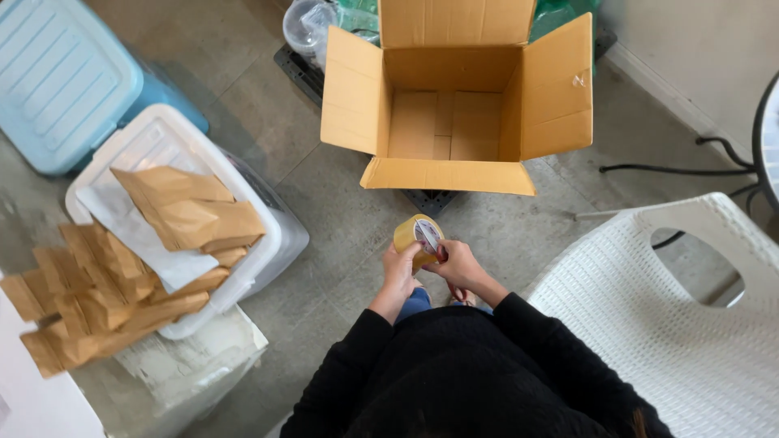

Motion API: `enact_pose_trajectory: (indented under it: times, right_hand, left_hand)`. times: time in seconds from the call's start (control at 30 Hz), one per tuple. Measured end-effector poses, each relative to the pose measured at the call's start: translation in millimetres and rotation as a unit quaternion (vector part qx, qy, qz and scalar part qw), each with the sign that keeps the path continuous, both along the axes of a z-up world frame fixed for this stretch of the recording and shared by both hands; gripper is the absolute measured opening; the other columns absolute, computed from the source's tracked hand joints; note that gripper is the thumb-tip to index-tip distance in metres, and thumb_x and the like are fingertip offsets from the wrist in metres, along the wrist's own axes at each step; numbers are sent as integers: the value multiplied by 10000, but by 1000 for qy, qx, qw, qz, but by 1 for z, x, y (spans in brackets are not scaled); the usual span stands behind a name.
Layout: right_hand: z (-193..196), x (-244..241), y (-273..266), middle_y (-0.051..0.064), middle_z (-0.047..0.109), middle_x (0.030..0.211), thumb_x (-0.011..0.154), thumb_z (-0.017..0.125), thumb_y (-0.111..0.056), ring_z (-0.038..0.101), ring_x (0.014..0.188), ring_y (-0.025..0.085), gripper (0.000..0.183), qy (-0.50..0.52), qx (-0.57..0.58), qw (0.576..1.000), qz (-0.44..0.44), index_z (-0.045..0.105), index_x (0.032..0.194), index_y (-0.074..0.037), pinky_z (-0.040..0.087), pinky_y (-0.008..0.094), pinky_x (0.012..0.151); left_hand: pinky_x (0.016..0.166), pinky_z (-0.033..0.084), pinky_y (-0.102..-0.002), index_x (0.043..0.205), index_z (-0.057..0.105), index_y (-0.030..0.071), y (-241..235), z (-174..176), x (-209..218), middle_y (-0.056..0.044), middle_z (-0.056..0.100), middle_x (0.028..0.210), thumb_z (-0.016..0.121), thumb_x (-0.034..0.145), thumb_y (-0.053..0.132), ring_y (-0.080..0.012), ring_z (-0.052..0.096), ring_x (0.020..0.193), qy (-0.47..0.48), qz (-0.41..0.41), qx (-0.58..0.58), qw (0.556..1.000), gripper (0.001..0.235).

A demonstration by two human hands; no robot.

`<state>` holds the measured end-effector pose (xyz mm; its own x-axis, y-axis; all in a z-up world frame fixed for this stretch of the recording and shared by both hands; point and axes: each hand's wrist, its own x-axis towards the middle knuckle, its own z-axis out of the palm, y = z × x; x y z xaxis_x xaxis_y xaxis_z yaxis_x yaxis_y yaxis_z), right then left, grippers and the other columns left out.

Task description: Taping a cardboard box, wiping down storage bin lids, and organizing tools on a workspace table.

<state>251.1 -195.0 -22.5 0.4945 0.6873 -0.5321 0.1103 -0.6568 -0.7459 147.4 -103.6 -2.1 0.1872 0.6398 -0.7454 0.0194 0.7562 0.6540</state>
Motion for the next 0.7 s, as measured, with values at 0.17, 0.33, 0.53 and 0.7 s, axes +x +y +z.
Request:
enact_pose_trajectory:
  times: [0.17,0.33,0.53,0.7]
  right_hand:
    - [-15,-1,-14,71,592,563,583,955,-346,643,622,232,441,26,-6,999,48,586,679,-123,501,332,609]
    - [-20,-27,-5,47,567,543,603,952,-315,617,597,197,422,79,-8,991,107,575,653,-130,486,304,586]
    - [-25,-64,11,52,563,536,589,975,-308,599,581,192,440,71,7,978,195,584,656,-117,473,285,587]
    - [-19,-75,52,38,549,552,593,969,-305,586,593,196,392,43,-3,976,213,625,671,-132,477,311,610]
  left_hand:
    - [627,557,-346,1004,712,58,-20,6,-5,-86,665,844,861,592,-5,-225,659,775,2,48,27,998,442]
    - [653,562,-333,1038,720,109,-37,5,-34,-41,665,862,896,542,-20,-191,656,802,35,124,45,991,542]
    - [630,530,-309,991,695,78,-38,-52,-76,-36,657,847,883,533,43,-186,658,795,99,196,31,975,497]
    - [658,512,-318,1034,715,58,2,-18,-82,-51,646,875,803,567,53,-200,629,820,73,230,27,970,476]
